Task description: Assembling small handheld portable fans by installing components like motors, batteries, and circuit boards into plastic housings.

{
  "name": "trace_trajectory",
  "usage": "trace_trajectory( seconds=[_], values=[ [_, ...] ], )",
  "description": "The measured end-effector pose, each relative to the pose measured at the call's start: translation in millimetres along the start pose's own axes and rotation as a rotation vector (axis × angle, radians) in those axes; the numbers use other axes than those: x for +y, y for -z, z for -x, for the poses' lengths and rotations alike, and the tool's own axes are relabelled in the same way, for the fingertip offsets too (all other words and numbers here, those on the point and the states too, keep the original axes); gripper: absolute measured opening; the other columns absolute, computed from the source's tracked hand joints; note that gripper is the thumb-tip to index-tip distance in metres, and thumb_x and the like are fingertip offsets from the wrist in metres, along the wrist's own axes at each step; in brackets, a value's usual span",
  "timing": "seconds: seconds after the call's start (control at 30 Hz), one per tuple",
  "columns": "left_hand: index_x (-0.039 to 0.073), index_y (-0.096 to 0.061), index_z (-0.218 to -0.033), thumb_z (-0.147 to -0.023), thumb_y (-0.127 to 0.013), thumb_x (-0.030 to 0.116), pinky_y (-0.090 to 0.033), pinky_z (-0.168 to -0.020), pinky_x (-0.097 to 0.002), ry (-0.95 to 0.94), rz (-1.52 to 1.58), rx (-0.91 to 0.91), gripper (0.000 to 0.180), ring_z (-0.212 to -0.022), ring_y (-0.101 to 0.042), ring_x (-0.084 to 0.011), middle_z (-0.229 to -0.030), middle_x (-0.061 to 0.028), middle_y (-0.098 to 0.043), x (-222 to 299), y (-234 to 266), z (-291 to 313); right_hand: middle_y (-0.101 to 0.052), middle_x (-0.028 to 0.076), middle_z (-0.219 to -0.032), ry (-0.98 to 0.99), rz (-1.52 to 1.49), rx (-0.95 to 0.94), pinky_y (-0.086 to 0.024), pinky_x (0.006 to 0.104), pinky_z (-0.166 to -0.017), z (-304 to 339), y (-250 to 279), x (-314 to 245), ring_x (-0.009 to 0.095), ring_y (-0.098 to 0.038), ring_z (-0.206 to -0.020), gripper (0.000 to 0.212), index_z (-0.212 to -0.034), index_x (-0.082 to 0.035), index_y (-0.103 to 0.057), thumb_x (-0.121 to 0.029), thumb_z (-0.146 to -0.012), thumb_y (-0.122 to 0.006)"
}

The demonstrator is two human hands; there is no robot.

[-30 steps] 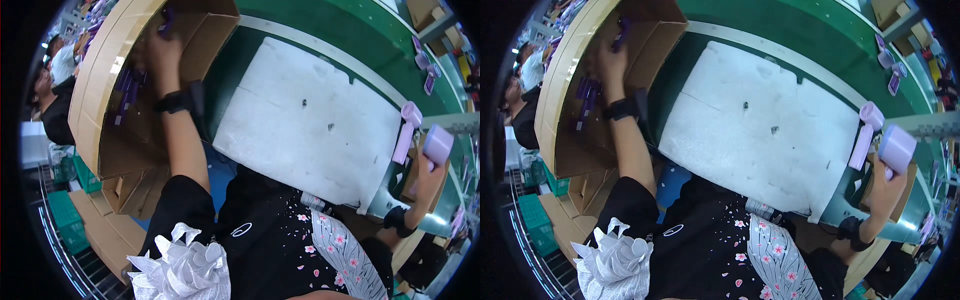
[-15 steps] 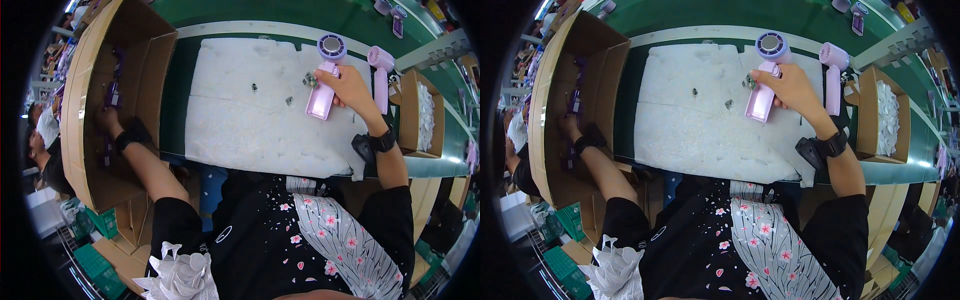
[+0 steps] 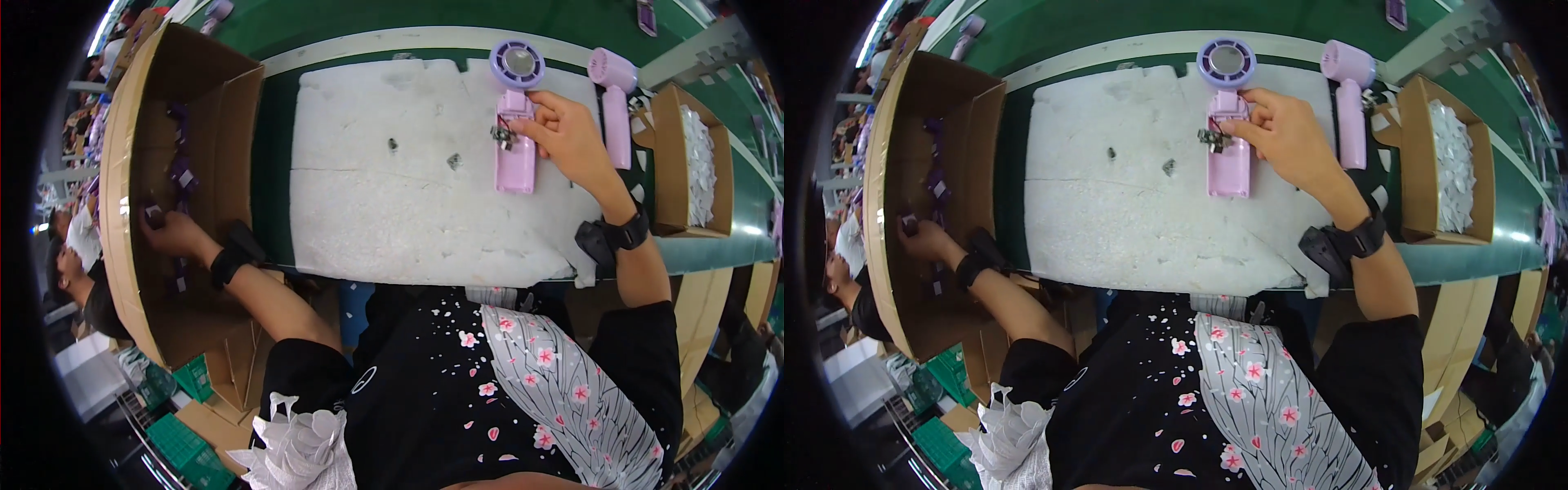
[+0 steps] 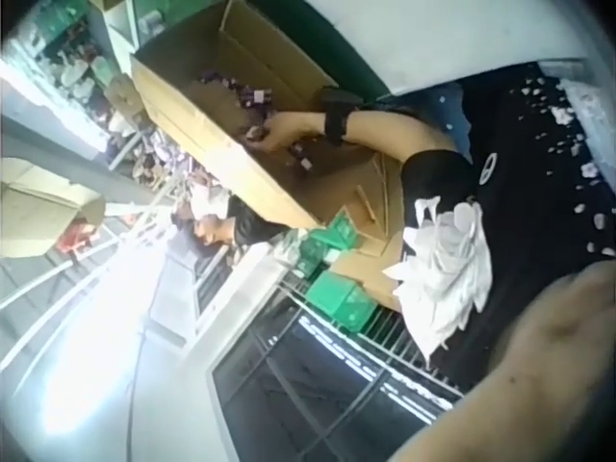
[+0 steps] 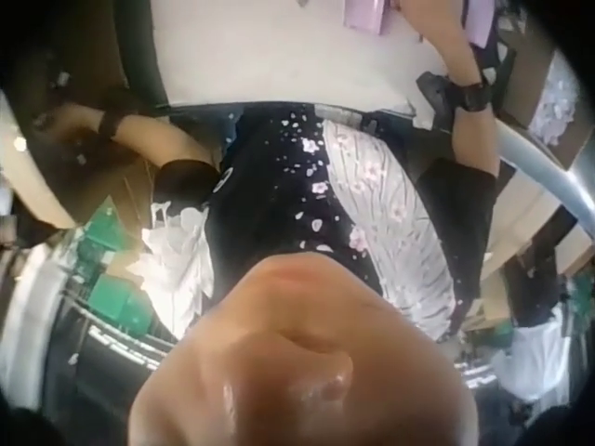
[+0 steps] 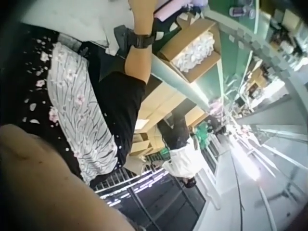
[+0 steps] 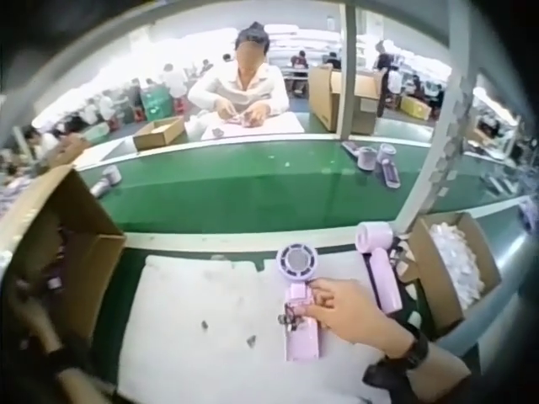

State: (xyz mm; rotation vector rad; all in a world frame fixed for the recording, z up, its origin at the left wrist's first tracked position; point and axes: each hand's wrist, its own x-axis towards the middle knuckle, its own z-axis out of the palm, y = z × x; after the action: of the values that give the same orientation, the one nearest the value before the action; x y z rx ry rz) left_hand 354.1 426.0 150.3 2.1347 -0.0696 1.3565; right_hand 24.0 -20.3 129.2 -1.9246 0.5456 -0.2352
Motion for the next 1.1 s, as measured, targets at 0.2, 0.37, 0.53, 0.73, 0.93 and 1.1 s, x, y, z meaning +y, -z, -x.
trace_trajectory(
  seconds=[0.2,0.37,0.53,0.73,0.93,1.1],
  values=[
    [-0.001,-0.062,-0.119,-0.09,-0.063,0.005,-0.053,-0.079,-0.0323,0.244,0.488,-0.23,0.029,-0.095,-0.065,-0.0216,-0.108,-0.0154,-0.066,79,14,26,-0.055,-0.001,-0.059,-0.021,-0.005,-0.05,-0.034,0.0207,-0.047,11,-4,-11,0.003,-0.044,-0.05,0.024,-0.103,0.002,-0.061,-0.011,-0.086,-0.071],
    [-0.004,-0.057,-0.124,-0.094,-0.058,0.005,-0.052,-0.08,-0.0317,0.532,1.273,-0.921,0.032,-0.098,-0.062,-0.0181,-0.115,-0.0132,-0.063,199,24,73,-0.06,0.002,-0.069,0.194,0.181,0.03,-0.04,0.0208,-0.052,16,2,-2,0.005,-0.05,-0.057,0.027,-0.108,0.002,-0.057,-0.013,-0.088,-0.069],
    [-0.004,-0.054,-0.127,-0.092,-0.053,0.0,-0.05,-0.085,-0.0329,0.542,1.547,-1.402,0.036,-0.103,-0.059,-0.017,-0.115,-0.0135,-0.062,265,27,111,-0.063,0.004,-0.077,0.443,-0.301,0.231,-0.045,0.0207,-0.059,19,-27,-12,0.007,-0.055,-0.062,0.025,-0.109,0.002,-0.06,-0.011,-0.089,-0.068],
    [-0.003,-0.052,-0.127,-0.091,-0.051,0.0,-0.049,-0.085,-0.0336,0.495,1.497,-1.809,0.037,-0.101,-0.059,-0.0179,-0.115,-0.0138,-0.062,290,-5,133,-0.065,0.008,-0.09,0.599,-0.255,0.39,-0.049,0.0219,-0.063,14,-28,-11,0.01,-0.061,-0.07,0.02,-0.104,0.002,-0.066,-0.003,-0.085,-0.07],
    [-0.003,-0.051,-0.127,-0.092,-0.049,0.0,-0.052,-0.088,-0.0358,0.504,1.609,-1.858,0.035,-0.099,-0.062,-0.02,-0.115,-0.0145,-0.062,285,-14,136,-0.066,0.014,-0.097,0.654,0.13,0.432,-0.052,0.0243,-0.067,20,-20,-8,0.018,-0.066,-0.081,0.02,-0.101,0.001,-0.066,0.003,-0.081,-0.071],
    [-0.004,-0.051,-0.128,-0.093,-0.047,0.0,-0.056,-0.089,-0.0367,0.517,1.584,-1.902,0.036,-0.102,-0.064,-0.0232,-0.115,-0.0158,-0.062,279,-7,139,-0.069,0.014,-0.089,0.838,0.301,0.566,-0.054,0.0256,-0.066,16,-14,-20,0.022,-0.067,-0.074,0.014,-0.095,0.003,-0.066,0.006,-0.081,-0.069]
  ],
)
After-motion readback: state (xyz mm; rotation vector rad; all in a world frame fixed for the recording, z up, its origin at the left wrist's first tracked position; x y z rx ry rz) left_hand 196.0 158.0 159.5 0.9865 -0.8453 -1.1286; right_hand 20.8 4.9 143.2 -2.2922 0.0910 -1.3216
